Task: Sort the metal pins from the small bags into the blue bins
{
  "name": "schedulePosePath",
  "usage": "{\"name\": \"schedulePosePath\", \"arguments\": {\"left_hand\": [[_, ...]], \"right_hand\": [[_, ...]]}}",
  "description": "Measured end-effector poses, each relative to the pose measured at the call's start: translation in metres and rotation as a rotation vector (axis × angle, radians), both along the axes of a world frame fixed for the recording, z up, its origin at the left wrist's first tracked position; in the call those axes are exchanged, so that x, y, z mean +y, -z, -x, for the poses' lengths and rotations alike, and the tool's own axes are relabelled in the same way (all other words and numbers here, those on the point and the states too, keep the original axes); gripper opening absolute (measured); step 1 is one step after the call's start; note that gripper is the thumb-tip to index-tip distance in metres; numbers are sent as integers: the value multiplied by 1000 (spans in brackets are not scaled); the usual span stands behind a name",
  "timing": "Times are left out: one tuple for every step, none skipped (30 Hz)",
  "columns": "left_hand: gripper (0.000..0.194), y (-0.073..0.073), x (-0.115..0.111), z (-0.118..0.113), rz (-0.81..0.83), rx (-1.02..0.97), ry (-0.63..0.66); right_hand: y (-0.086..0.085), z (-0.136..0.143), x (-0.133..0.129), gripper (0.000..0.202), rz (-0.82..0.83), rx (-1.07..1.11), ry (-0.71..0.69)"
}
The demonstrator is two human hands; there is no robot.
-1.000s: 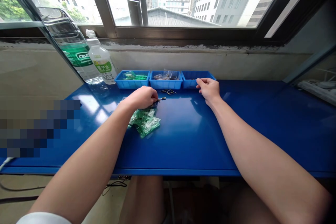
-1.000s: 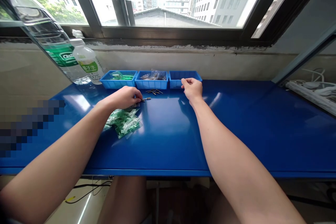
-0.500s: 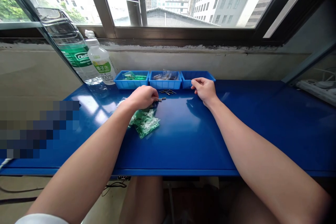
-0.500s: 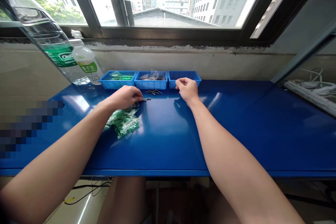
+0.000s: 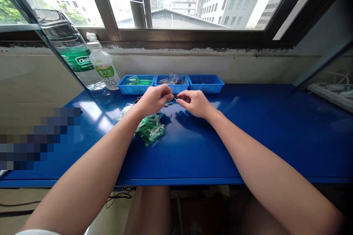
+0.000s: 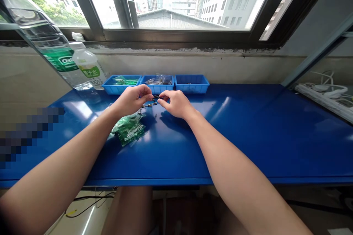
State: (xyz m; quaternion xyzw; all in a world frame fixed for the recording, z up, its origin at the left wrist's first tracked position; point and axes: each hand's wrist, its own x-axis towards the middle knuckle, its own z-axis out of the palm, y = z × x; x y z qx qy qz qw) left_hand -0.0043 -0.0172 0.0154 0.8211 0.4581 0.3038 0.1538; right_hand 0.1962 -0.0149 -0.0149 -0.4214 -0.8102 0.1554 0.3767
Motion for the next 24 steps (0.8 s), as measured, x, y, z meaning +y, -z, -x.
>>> {"name": "schedulePosePath", "arguments": {"left_hand": [[17, 0, 0, -1, 16, -26, 20], [17, 1, -1, -1, 30, -46, 41], [17, 1, -1, -2, 42, -63, 63], [17, 2, -1, -2, 51, -78, 82], [17, 2, 0, -1, 59, -93, 96], [17, 2, 0, -1, 67, -109, 105], [17, 3, 0, -1, 78, -127, 108], [18, 3, 1, -1, 89, -148, 108], [18, 3, 1, 0, 99, -169, 109], [19, 3, 1, 0, 107, -191, 112], [19, 4, 1, -1, 114, -209, 121], [20, 3, 2, -1, 115, -224, 129], [21, 3, 2, -1, 110, -231, 132], [22, 3, 2, -1, 99, -227, 125], [25, 2, 2, -1, 82, -211, 105], [28, 2, 2, -1, 60, -184, 74], [31, 2, 2, 0, 34, -141, 37], [33, 2, 3, 1, 2, -79, 2], [35, 2, 4, 3, -30, 3, -23], [36, 3, 5, 4, -59, 96, -38], [37, 5, 7, 6, -77, 191, -42], [38, 7, 8, 8, -81, 280, -40], [40, 8, 9, 9, -71, 354, -33], [42, 10, 10, 10, -51, 407, -25]], "right_hand": [[0, -1, 0, 27, 6, 1, -6], [0, -1, 0, 27, 14, 6, -16], [0, -2, 0, 26, 26, 16, -30], [0, -2, 0, 25, 42, 31, -48], [0, -1, 0, 25, 61, 49, -63], [-1, -1, -1, 25, 82, 68, -75], [-1, -1, -2, 25, 103, 85, -81], [-2, 0, -3, 24, 120, 96, -81], [-2, 0, -4, 24, 133, 104, -79], [-2, 0, -5, 24, 142, 109, -78], [-3, 0, -5, 24, 149, 115, -78], [-3, 0, -5, 24, 153, 123, -79], [-3, 0, -5, 24, 157, 135, -79], [-3, 0, -4, 24, 160, 152, -76], [-3, -1, -3, 24, 162, 174, -67], [-2, -2, -1, 24, 161, 202, -49], [-1, -3, 2, 24, 156, 235, -20], [0, -6, 6, 24, 148, 274, 23], [2, -9, 10, 25, 137, 314, 79], [4, -13, 15, 26, 124, 357, 148], [6, -19, 21, 27, 113, 394, 226], [9, -25, 26, 28, 103, 425, 303], [11, -32, 32, 28, 92, 453, 382], [14, -39, 37, 29, 80, 477, 455]]}}
